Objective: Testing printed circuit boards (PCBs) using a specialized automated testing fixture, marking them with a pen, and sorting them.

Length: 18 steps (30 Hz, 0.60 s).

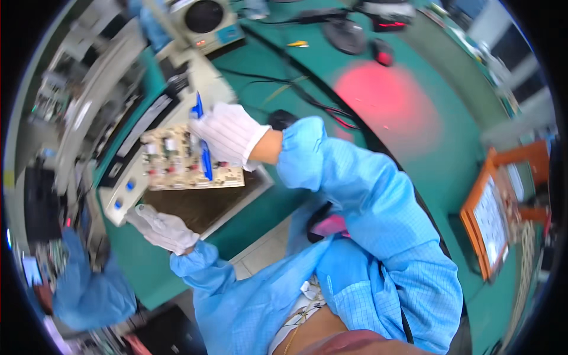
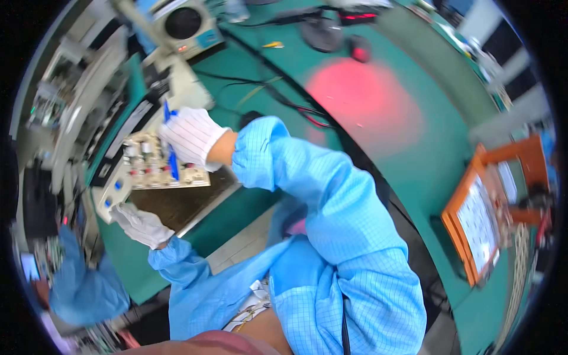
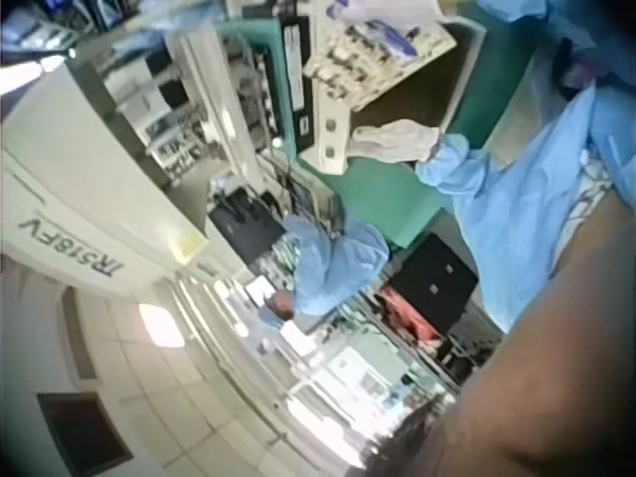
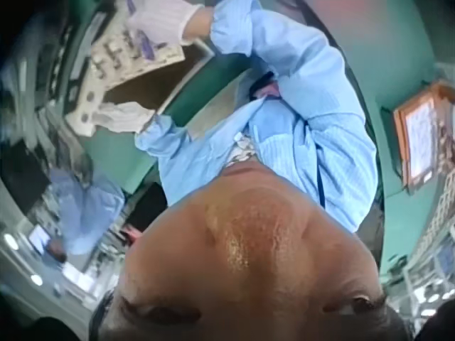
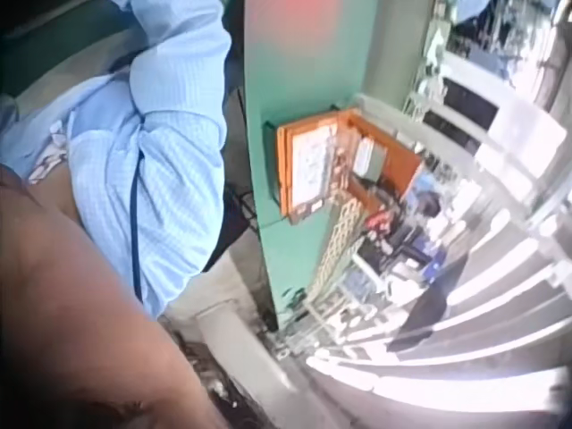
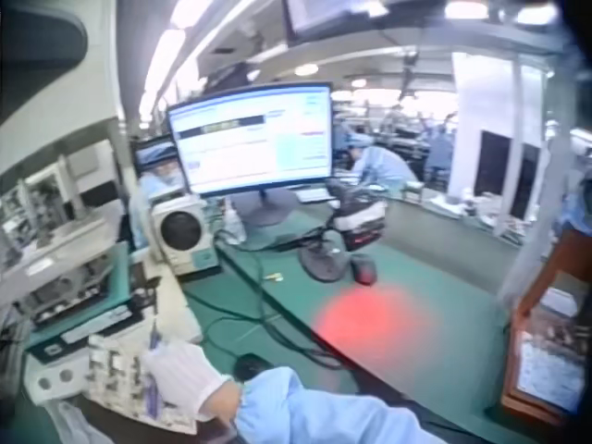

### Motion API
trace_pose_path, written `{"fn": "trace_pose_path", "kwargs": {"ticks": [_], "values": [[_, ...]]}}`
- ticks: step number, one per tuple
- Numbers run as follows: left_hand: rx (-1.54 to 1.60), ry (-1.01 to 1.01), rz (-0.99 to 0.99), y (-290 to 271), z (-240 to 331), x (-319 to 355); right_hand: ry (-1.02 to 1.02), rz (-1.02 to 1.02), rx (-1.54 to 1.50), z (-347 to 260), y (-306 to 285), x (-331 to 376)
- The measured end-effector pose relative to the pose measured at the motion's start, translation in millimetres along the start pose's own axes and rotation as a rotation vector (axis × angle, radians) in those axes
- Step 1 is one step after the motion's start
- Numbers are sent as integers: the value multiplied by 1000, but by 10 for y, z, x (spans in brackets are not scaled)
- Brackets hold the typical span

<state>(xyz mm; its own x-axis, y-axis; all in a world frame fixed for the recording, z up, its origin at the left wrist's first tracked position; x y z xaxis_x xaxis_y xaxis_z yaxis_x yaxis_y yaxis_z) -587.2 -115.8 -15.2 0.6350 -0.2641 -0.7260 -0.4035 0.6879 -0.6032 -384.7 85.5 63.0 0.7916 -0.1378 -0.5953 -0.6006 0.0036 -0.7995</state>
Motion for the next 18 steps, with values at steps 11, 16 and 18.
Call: {"fn": "trace_pose_path", "kwargs": {"ticks": [11, 16, 18], "values": [[2322, -646, -1728, -340, 4251, 1413, 193, 132, 464, -349, -3368, 2193], [1905, -617, -1814, 270, 4517, 2112, 692, 712, 923, -1233, -5052, 3868], [1725, -486, -1735, 346, 4563, 2200, 795, 537, 862, -1141, -4911, 4176]]}}
Point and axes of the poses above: each hand's wrist, its own x-axis away from the middle knuckle, its own y-axis out of the palm, z = x × y, the point moved 8 cm from there along -x, towards the middle knuckle, and after that the axes turned 15 degrees about -y, right-handed, at the moved point
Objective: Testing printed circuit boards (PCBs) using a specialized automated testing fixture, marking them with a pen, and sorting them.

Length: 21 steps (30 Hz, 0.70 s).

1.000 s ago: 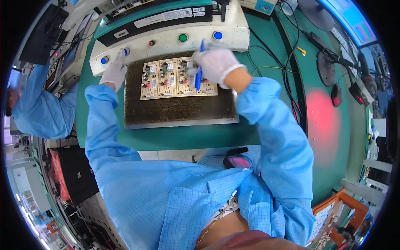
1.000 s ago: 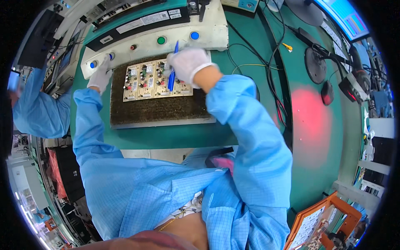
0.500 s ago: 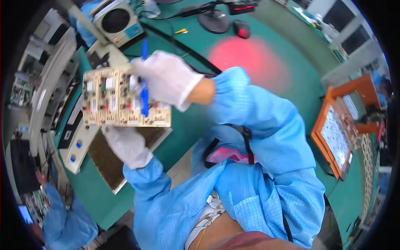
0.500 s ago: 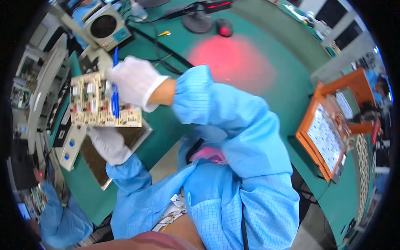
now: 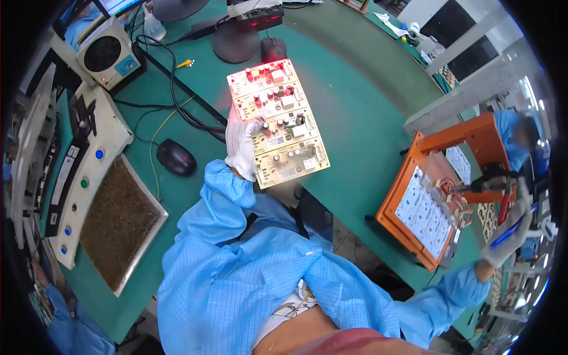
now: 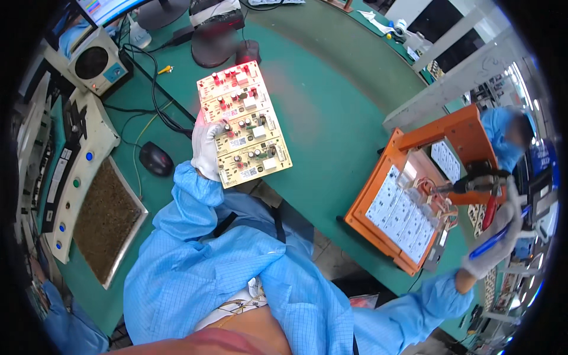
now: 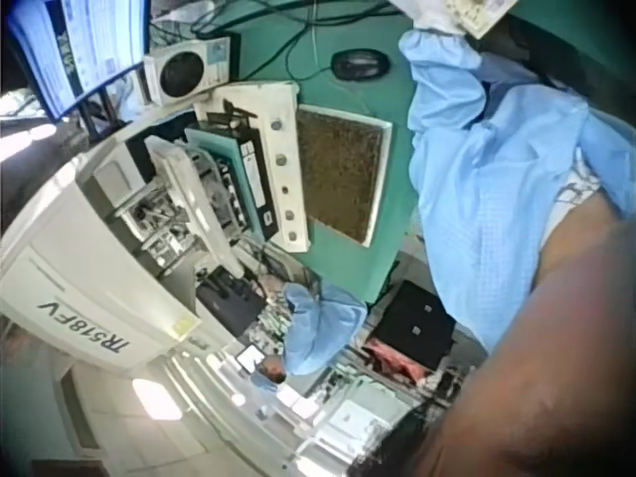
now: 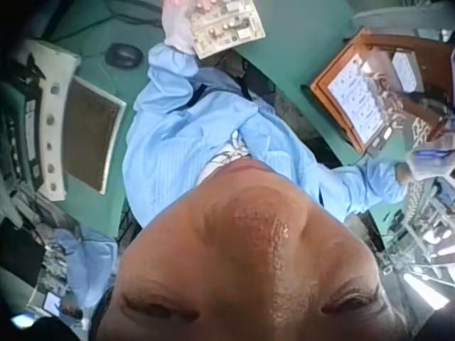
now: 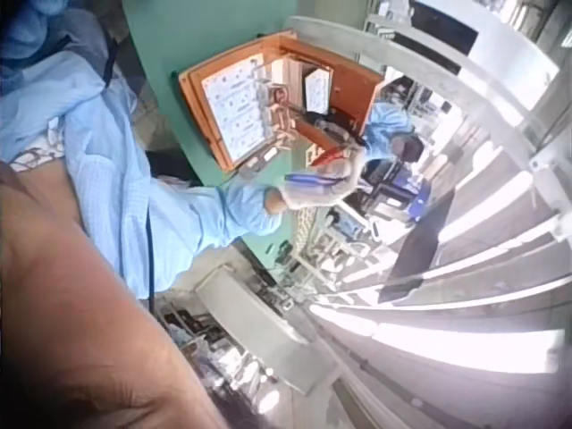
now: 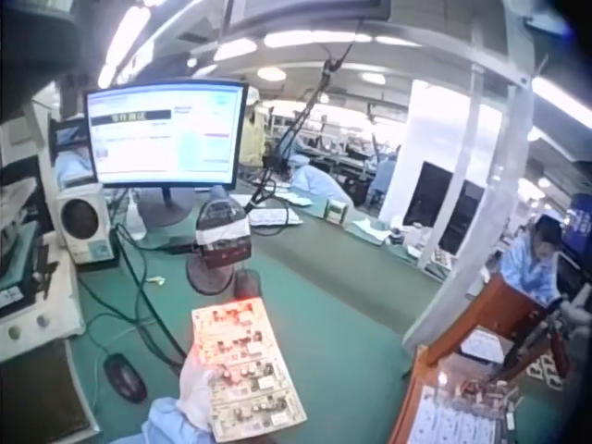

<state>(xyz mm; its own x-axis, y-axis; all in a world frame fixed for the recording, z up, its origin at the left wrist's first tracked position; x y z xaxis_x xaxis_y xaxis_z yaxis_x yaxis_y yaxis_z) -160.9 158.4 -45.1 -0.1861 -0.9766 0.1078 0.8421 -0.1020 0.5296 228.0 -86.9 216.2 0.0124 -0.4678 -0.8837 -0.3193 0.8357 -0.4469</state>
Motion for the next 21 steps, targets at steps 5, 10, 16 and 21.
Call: {"fn": "trace_pose_path", "kwargs": {"ticks": [5, 10, 16, 21], "values": [[74, -50, 26, 209, -173, 22, -58, 2, 45, 285, -32, 367], [-289, 96, 139, -9, -279, 22, -165, 79, -44, 366, 25, 354], [-211, -6, 172, 84, -317, 134, -295, 137, -140, 460, -71, 505], [-33, -87, 121, 30, -433, 122, -521, 77, 284, 206, 103, 499]]}}
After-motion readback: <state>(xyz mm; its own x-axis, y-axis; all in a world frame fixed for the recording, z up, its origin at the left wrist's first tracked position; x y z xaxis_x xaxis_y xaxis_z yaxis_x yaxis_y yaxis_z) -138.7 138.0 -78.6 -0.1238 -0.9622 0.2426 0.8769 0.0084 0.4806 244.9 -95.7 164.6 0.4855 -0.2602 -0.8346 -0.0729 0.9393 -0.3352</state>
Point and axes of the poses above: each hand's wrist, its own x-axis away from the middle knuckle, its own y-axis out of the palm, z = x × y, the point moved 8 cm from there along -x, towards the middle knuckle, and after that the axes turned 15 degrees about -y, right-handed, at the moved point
